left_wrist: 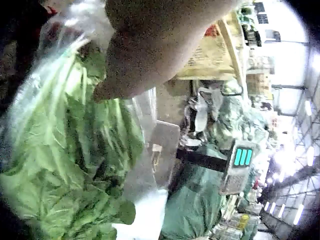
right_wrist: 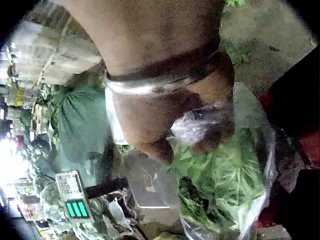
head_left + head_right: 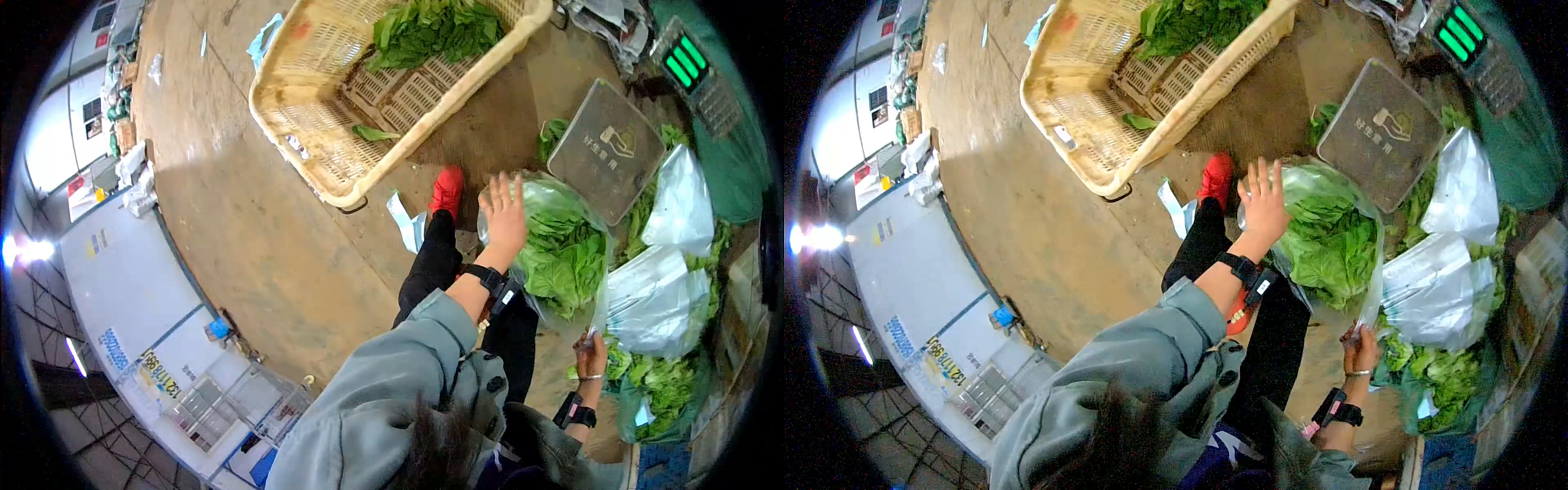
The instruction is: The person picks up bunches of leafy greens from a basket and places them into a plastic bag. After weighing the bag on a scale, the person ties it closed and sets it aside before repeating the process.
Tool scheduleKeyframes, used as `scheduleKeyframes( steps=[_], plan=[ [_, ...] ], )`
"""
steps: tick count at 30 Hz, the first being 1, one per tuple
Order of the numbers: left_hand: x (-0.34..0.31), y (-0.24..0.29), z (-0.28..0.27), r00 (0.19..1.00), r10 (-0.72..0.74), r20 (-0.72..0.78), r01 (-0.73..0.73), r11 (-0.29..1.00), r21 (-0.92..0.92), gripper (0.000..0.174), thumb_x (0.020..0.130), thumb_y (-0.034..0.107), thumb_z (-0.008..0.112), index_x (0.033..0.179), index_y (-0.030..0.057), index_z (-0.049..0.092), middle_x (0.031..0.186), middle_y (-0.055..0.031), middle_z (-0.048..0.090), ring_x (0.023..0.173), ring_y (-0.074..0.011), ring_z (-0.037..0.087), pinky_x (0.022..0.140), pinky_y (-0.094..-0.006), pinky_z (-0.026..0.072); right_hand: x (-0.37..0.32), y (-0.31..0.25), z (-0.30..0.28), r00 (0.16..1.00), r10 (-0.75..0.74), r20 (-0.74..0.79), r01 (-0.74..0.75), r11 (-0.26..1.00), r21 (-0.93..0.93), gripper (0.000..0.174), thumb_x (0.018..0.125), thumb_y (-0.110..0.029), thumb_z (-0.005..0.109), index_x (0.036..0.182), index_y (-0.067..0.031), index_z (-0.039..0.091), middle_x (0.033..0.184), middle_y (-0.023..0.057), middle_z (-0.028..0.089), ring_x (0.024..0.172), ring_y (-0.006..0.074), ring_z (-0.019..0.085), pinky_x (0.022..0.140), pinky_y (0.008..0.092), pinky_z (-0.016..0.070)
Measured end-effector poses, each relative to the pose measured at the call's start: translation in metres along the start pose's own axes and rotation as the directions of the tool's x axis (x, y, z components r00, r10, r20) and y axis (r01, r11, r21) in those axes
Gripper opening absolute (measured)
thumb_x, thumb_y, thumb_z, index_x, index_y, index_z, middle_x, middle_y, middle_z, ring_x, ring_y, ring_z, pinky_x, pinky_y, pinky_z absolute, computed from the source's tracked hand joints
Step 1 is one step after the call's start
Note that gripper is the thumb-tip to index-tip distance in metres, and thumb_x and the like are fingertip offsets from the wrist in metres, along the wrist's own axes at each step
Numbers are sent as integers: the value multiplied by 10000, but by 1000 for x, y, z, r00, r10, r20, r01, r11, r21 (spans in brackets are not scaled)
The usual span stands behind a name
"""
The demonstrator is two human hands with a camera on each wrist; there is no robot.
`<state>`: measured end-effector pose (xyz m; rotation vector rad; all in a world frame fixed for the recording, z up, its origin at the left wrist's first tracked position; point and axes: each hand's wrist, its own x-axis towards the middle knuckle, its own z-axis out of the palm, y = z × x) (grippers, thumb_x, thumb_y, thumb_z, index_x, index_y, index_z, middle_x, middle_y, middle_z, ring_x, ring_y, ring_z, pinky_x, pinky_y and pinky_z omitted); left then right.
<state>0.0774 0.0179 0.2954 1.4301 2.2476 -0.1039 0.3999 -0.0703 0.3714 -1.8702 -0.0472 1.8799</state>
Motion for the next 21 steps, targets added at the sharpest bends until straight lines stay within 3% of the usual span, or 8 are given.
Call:
scheduleKeyframes(
  steps=[3, 5, 6, 7, 10, 14, 17, 21],
  plan=[
    [-13, -35, 0, 912, -150, 381, 298, 882, -365, 389, 745, 255, 580, 1052, 23, 521, 846, -204, 576, 830, -343, 548, 737, -439, 412, -13, -3, 1, 990, 2, -141, -1, 1000, 1, 214, 819, -220, 547, 892, -19, 535, 597, -1, 495, 474, 99, 441, 447, 228, 361],
    [-19, -48, -51, 844, -24, 537, 412, 669, -618, 249, 786, 237, 521, 828, -6, 559, 700, -219, 553, 711, -379, 548, 643, -430, 431, -32, 0, -1, 983, -93, -157, 87, 995, -48, 162, 817, -216, 541, 794, -58, 516, 507, -41, 355, 400, 85, 299, 403, 247, 262],
    [-30, -49, -62, 930, 94, 356, 142, 801, -582, 276, 793, 256, 515, 797, -19, 536, 725, -228, 555, 728, -391, 535, 640, -447, 418, -47, -11, 1, 978, -122, -168, 114, 992, -61, 162, 817, -216, 541, 794, -58, 516, 507, -41, 355, 400, 85, 299, 403, 247, 262],
    [-34, -43, -106, 910, 156, 385, 124, 784, -608, 264, 795, 253, 506, 790, -9, 533, 718, -223, 560, 717, -390, 538, 620, -444, 421, -69, -29, 6, 986, -86, -140, 91, 995, 32, 157, 826, -227, 524, 786, -74, 524, 509, -44, 340, 408, 86, 277, 409, 247, 252],
    [-48, -33, -185, 825, 418, 379, -7, 679, -734, 329, 751, 295, 560, 872, -10, 531, 669, -196, 566, 605, -314, 573, 554, -381, 441, -115, -84, 25, 968, -137, -210, 192, 944, 268, 191, 837, -255, 503, 742, -90, 523, 498, -44, 391, 376, 60, 258, 348, 216, 209],
    [-37, 7, -279, 572, 659, 488, 183, 478, -859, 576, 749, 274, 620, 1189, -14, 385, 626, -45, 457, 580, -149, 461, 532, -285, 379, -145, -169, 27, 889, -236, -392, 370, 875, 313, 180, 834, -263, 504, 842, -86, 536, 641, -4, 546, 383, 52, 293, 333, 197, 220],
    [-24, 26, -311, 511, 706, 491, 301, 388, -871, 651, 749, 242, 628, 1255, -6, 300, 669, 11, 371, 619, -87, 379, 564, -226, 343, -156, -219, 54, 897, -274, -346, 397, 843, 363, 274, 833, -273, 510, 908, -10, 528, 551, -41, 387, 422, 58, 284, 372, 208, 209],
    [-4, 39, -332, 578, 677, 455, 174, 442, -880, 614, 745, 164, 620, 1236, -41, 313, 636, 15, 359, 589, -81, 369, 537, -222, 336, -154, -236, 67, 889, -308, -337, 428, 821, 377, 264, 833, -263, 512, 859, -2, 530, 515, -52, 320, 414, 58, 231, 397, 217, 196]
  ],
)
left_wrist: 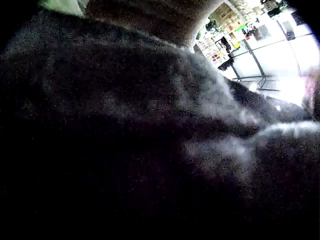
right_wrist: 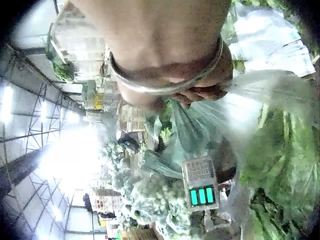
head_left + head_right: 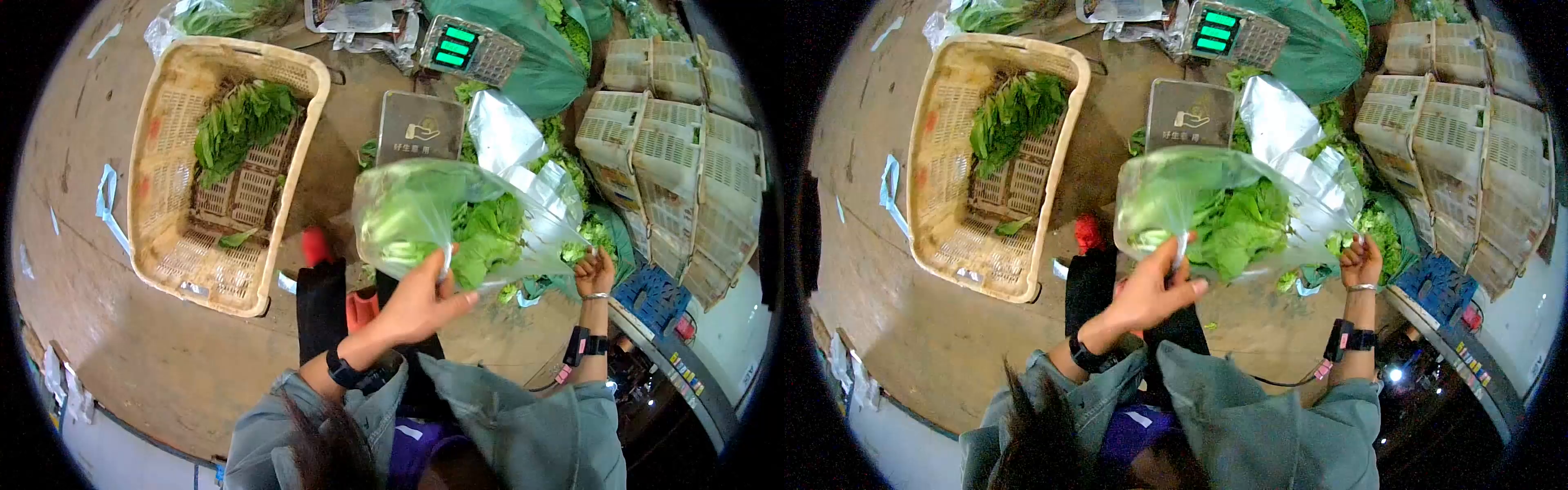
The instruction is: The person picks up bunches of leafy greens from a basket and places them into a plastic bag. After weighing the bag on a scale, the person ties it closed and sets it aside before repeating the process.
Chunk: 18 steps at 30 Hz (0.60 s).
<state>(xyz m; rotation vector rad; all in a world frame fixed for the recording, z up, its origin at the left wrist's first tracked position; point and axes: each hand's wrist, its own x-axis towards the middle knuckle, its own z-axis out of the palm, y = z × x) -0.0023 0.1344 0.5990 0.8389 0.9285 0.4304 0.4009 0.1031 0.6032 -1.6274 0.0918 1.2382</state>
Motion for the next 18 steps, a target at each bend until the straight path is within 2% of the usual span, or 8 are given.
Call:
scheduleKeyframes(
  steps=[3, 5, 8, 11, 12, 13, 15, 18],
  plan=[
    [43, 1, -5, 983, -90, -158, 106, 990, 92, 504, 765, 221, 603, 1153, -44, 420, 647, 3, 449, 611, -83, 418, 562, -228, 373, 35, 1, 9, 998, 55, -38, -59, 990, -125, 216, 815, -237, 535, 815, -21, 531, 512, -54, 320, 415, 53, 251, 399, 207, 205],
    [75, -19, -18, 956, -105, -274, 160, 969, 186, 420, 782, 253, 579, 1068, -45, 496, 672, -17, 500, 632, -90, 446, 591, -239, 395, 70, 8, 5, 986, 165, 24, -144, 914, -380, 187, 803, -204, 537, 806, -18, 524, 506, -57, 300, 410, 53, 249, 397, 207, 204],
    [111, -37, -43, 918, -67, -390, 131, 981, 141, 374, 795, 279, 558, 982, -44, 546, 689, -45, 540, 637, -99, 465, 599, -260, 404, 99, 15, 36, 967, 250, 48, -205, 879, -431, 142, 791, -159, 534, 774, -19, 519, 511, -50, 295, 414, 61, 252, 403, 218, 209],
    [154, -34, -56, 895, -116, -431, 216, 957, 192, 374, 802, 298, 548, 948, -47, 555, 700, -59, 558, 628, -117, 486, 591, -270, 407, 153, 23, 50, 972, 220, 82, -140, 824, -549, 145, 775, -160, 554, 805, -20, 531, 585, -20, 404, 450, 75, 326, 420, 222, 277],
    [169, -37, -61, 871, -93, -482, 195, 967, 166, 388, 784, 325, 543, 879, -51, 562, 705, -143, 582, 654, -201, 540, 630, -333, 421, 167, 21, 61, 959, 265, 97, -165, 805, -570, 156, 774, -165, 559, 814, -16, 534, 588, -19, 413, 451, 75, 335, 420, 223, 282],
    [183, -41, -66, 848, -147, -509, 217, 973, 81, 390, 778, 321, 548, 866, -58, 556, 682, -137, 574, 639, -204, 540, 609, -335, 414, 178, 18, 72, 946, 305, 111, -184, 787, -589, 168, 773, -170, 564, 824, -12, 536, 591, -18, 422, 452, 75, 344, 419, 223, 287],
    [198, -38, -73, 821, 30, -569, 67, 987, 149, 387, 775, 314, 549, 855, -64, 551, 653, -130, 563, 625, -206, 537, 592, -331, 409, 196, 12, 86, 968, 207, 141, -60, 739, -671, 190, 770, -174, 570, 846, -3, 537, 580, -17, 410, 450, 77, 341, 415, 221, 290],
    [207, -24, -70, 811, -59, -582, 158, 980, 120, 385, 768, 316, 555, 860, -58, 552, 650, -148, 562, 641, -229, 559, 605, -342, 416, 205, 8, 96, 975, 122, 188, 32, 755, -655, 236, 754, -169, 594, 884, 17, 529, 623, 26, 497, 499, 99, 442, 462, 219, 369]
  ],
)
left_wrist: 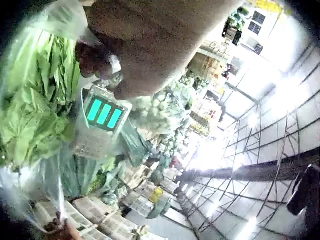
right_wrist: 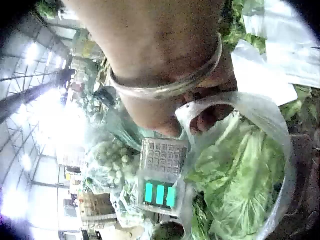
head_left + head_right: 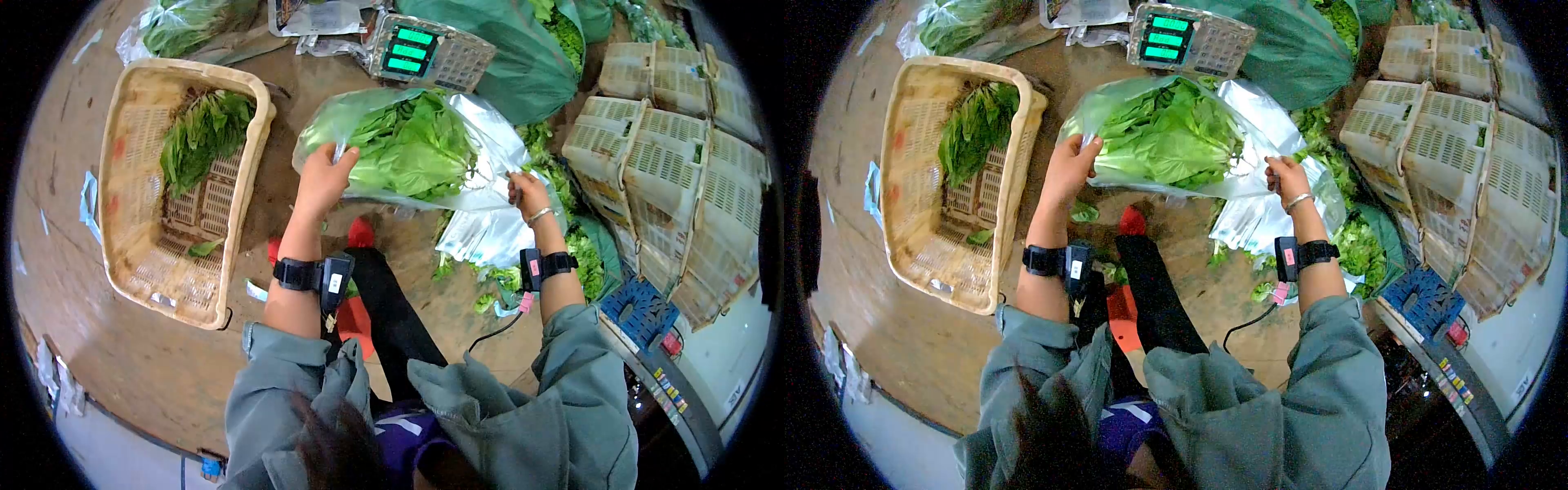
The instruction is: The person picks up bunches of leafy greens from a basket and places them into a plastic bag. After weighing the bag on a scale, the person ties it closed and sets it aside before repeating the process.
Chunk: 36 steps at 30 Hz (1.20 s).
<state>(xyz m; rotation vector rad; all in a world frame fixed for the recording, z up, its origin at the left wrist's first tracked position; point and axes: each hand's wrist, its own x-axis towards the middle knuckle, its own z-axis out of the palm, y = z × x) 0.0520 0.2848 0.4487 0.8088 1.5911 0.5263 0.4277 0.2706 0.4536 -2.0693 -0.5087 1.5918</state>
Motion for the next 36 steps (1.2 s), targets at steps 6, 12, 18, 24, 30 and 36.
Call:
scheduleKeyframes(
  steps=[6, 12, 18, 24, 30, 36],
  plan=[
    [10, 4, 14, 967, 175, -184, -106, 937, 332, 355, 700, 280, 608, 862, -32, 562, 681, -176, 584, 683, -338, 570, 645, -385, 435, -6, -7, 16, 925, -367, -97, 294, 854, -428, 372, 737, -174, 610, 1024, 33, 498, 888, 131, 577, 780, 199, 558, 728, 303, 440],
    [12, -12, 11, 847, 418, -329, -215, 835, 507, 449, 665, 258, 668, 1006, -6, 545, 878, -166, 582, 812, -290, 558, 751, -339, 431, -83, -31, 74, 557, -821, 123, 661, 348, -665, 347, 700, -107, 579, 1021, 2, 504, 1021, 171, 522, 947, 318, 494, 835, 364, 383],
    [-15, -32, -34, 889, 245, -386, -192, 967, 169, 333, 713, 216, 652, 934, -15, 560, 833, -125, 587, 763, -205, 554, 705, -310, 437, -112, -21, 127, 605, -668, 434, 748, 288, -598, 151, 713, -102, 579, 845, -29, 583, 793, 118, 590, 750, 295, 552, 686, 346, 436],
    [-43, -90, -186, 944, -156, -291, 211, 963, 168, 211, 741, 191, 618, 721, -18, 599, 586, -87, 579, 609, -115, 586, 559, -282, 458, -117, -51, 179, 696, -526, 488, 709, 401, -579, 117, 748, -114, 590, 726, 0, 586, 605, 102, 556, 515, 167, 514, 496, 261, 400],
    [28, -230, -367, 840, -491, -228, 332, 800, -500, 208, 757, 19, 517, 952, -48, 535, 636, -41, 513, 487, -150, 477, 472, -244, 415, -97, -106, 333, 776, -328, 538, 587, 687, -428, 148, 766, -129, 581, 789, 17, 576, 646, 53, 567, 599, 100, 511, 546, 243, 406],
    [171, -291, -421, 811, -321, -488, 456, 870, 186, 286, 764, 242, 553, 916, 5, 597, 854, -180, 608, 704, -268, 599, 630, -352, 456, 85, -61, 590, 694, -158, 702, 713, 282, -642, 342, 784, -321, 475, 963, -61, 605, 922, 162, 601, 876, 279, 570, 788, 347, 431]
  ],
)
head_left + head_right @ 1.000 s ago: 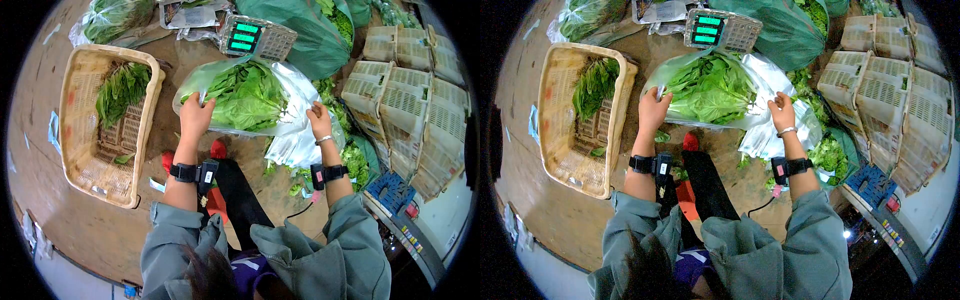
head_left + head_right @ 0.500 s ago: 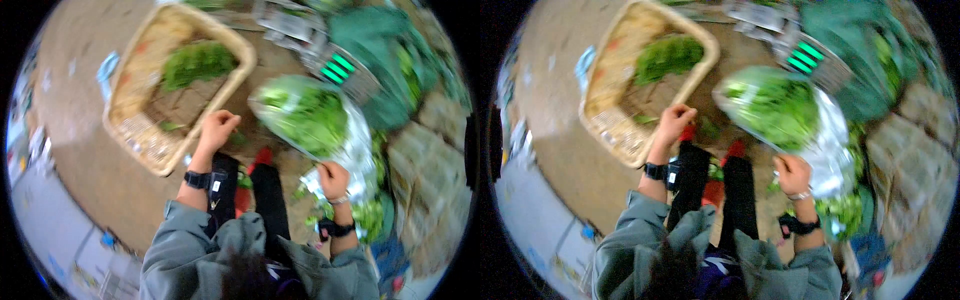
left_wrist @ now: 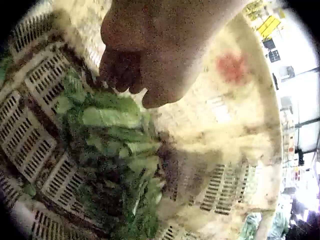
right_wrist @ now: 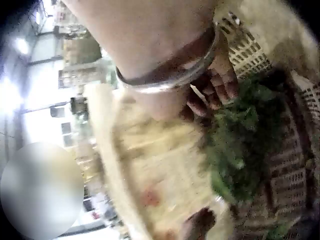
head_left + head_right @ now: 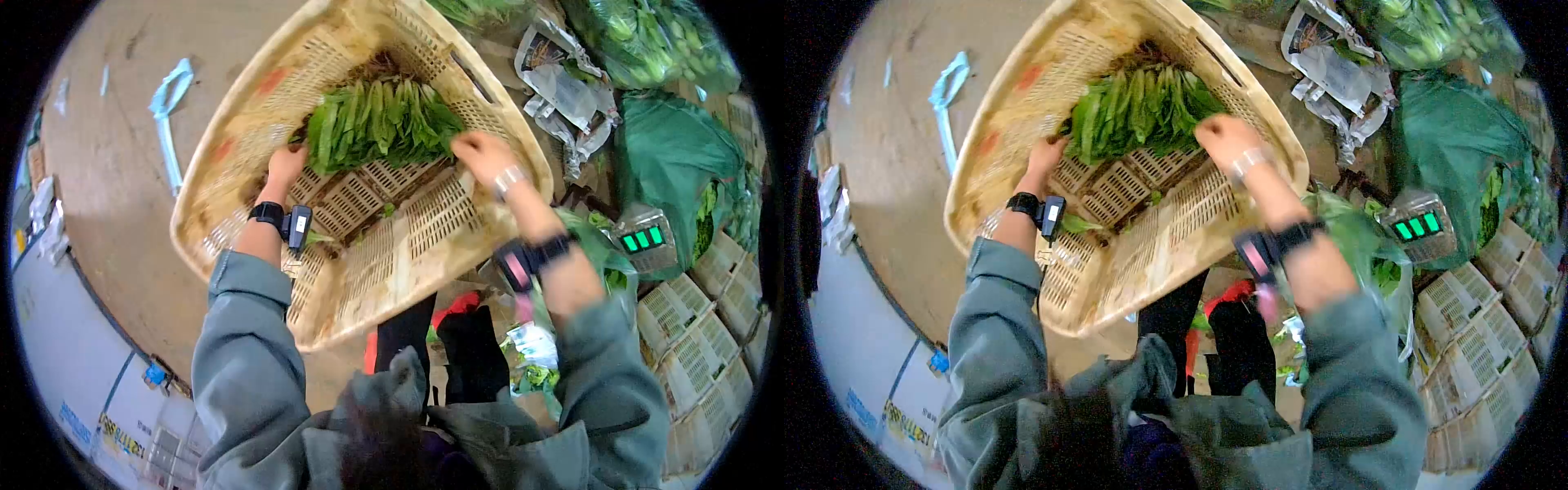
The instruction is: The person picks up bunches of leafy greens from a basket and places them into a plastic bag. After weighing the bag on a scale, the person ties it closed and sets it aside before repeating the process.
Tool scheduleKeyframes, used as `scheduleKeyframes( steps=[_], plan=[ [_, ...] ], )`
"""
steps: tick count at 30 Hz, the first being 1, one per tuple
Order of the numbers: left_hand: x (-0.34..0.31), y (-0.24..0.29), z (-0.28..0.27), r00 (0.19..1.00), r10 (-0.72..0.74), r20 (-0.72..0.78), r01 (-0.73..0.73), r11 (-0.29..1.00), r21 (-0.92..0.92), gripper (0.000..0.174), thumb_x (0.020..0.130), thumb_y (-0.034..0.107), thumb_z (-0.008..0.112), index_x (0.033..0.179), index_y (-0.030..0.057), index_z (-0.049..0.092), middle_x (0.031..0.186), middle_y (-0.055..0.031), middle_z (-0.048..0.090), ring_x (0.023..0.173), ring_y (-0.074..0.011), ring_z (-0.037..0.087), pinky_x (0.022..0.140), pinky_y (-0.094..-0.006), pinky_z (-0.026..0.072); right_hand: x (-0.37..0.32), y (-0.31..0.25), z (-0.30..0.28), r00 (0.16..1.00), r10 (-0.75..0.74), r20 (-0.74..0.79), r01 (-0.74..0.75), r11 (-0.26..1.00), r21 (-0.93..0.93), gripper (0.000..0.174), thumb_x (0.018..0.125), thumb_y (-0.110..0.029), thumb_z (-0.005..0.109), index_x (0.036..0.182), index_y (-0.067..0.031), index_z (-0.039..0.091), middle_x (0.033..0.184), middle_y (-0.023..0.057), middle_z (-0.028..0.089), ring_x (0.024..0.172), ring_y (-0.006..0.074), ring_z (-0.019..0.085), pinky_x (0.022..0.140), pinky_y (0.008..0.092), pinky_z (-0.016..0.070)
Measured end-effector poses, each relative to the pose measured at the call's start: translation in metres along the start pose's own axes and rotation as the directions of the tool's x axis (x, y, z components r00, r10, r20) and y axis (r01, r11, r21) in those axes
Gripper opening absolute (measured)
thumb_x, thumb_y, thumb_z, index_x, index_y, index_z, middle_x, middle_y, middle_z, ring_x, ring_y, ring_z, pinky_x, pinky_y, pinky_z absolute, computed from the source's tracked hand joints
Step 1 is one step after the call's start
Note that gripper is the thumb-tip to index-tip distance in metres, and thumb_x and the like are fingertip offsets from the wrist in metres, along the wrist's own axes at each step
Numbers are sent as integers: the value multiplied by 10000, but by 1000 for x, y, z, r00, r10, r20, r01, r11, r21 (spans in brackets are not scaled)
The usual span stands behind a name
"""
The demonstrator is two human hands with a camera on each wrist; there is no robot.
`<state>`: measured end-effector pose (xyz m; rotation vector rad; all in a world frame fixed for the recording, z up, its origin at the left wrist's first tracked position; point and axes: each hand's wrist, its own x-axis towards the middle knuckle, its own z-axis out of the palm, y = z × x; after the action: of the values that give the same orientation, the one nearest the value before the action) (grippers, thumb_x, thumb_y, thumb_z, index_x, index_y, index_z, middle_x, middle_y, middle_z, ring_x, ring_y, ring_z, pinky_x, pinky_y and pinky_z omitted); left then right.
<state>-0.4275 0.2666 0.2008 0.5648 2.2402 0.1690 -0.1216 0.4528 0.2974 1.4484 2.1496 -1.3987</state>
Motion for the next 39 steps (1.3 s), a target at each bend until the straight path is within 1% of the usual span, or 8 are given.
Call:
scheduleKeyframes(
  steps=[4, 7, 10, 12, 23, 27, 29, 39],
  plan=[
    [53, 41, 54, 984, 166, -61, -164, 986, 32, 344, 794, 315, 526, 990, 39, 586, 958, -185, 586, 911, -280, 558, 777, -348, 429, 143, 20, 70, 900, 432, 56, -400, 872, -281, 425, 859, -314, 388, 1047, 32, 551, 1129, 189, 513, 1020, 308, 513, 863, 378, 419],
    [66, 77, 89, 903, 428, -41, -416, 893, 171, 381, 816, 332, 508, 1122, 106, 520, 1210, -155, 454, 1153, -300, 387, 882, -400, 385, 198, 84, 152, 989, -59, -136, -48, 743, -668, 686, 871, -473, 261, 1291, 65, 201, 1209, 245, 415, 1091, 333, 444, 924, 387, 365],
    [76, 79, 126, 747, 653, -128, -543, 709, 449, 508, 794, 371, 545, 1250, 201, 396, 1316, -137, 328, 1185, -382, 312, 890, -503, 348, 198, 84, 174, 967, 133, -215, -232, 807, -544, 835, 820, -592, 264, 1297, 84, 150, 1206, 281, 398, 1087, 335, 450, 928, 377, 364],
    [64, 49, 137, 817, 572, -68, -481, 743, 466, 547, 790, 396, 543, 1273, 222, 357, 1360, -113, 232, 1209, -410, 229, 894, -543, 324, 195, 66, 169, 849, 523, 69, -528, 841, 117, 1009, 719, -716, 310, 1300, 88, 126, 1206, 313, 375, 1100, 339, 444, 912, 381, 379],
    [69, 9, 133, 853, 513, -93, -522, 838, -160, 494, 877, 412, 351, 1288, 138, 350, 1393, -128, 167, 1265, -368, 145, 1020, -440, 160, 207, 68, 206, 981, 188, 47, -188, 982, -5, 1235, 494, -783, 531, 1283, 100, 182, 1096, 301, 483, 1045, 355, 487, 865, 386, 418],
    [68, 12, 134, 827, 556, -82, -562, 819, -117, 404, 904, 289, 319, 1265, 120, 385, 1380, -165, 177, 1271, -348, 139, 1019, -466, 142, 209, 52, 225, 992, 80, -95, -74, 995, 64, 1254, 449, -732, 619, 1269, 117, 195, 1291, 296, 268, 1205, 351, 310, 993, 354, 285],
    [63, 17, 145, 714, 698, -53, -659, 695, 287, 379, 894, 239, 355, 1246, 110, 410, 1370, -180, 192, 1268, -347, 151, 1013, -482, 154, 208, 50, 220, 979, 192, -64, -190, 981, 43, 1224, 454, -731, 615, 1257, 115, 241, 1292, 288, 274, 1217, 338, 294, 999, 358, 274],
    [31, 37, 57, 916, 379, -131, -378, 925, 30, 370, 795, 269, 555, 1119, 93, 533, 1241, -140, 432, 1177, -324, 345, 959, -416, 293, 110, 8, 117, 897, 441, -38, -417, 870, 262, 788, 617, -395, 716, 1184, 58, 410, 1242, 229, 391, 1170, 288, 377, 940, 362, 359]
  ],
)
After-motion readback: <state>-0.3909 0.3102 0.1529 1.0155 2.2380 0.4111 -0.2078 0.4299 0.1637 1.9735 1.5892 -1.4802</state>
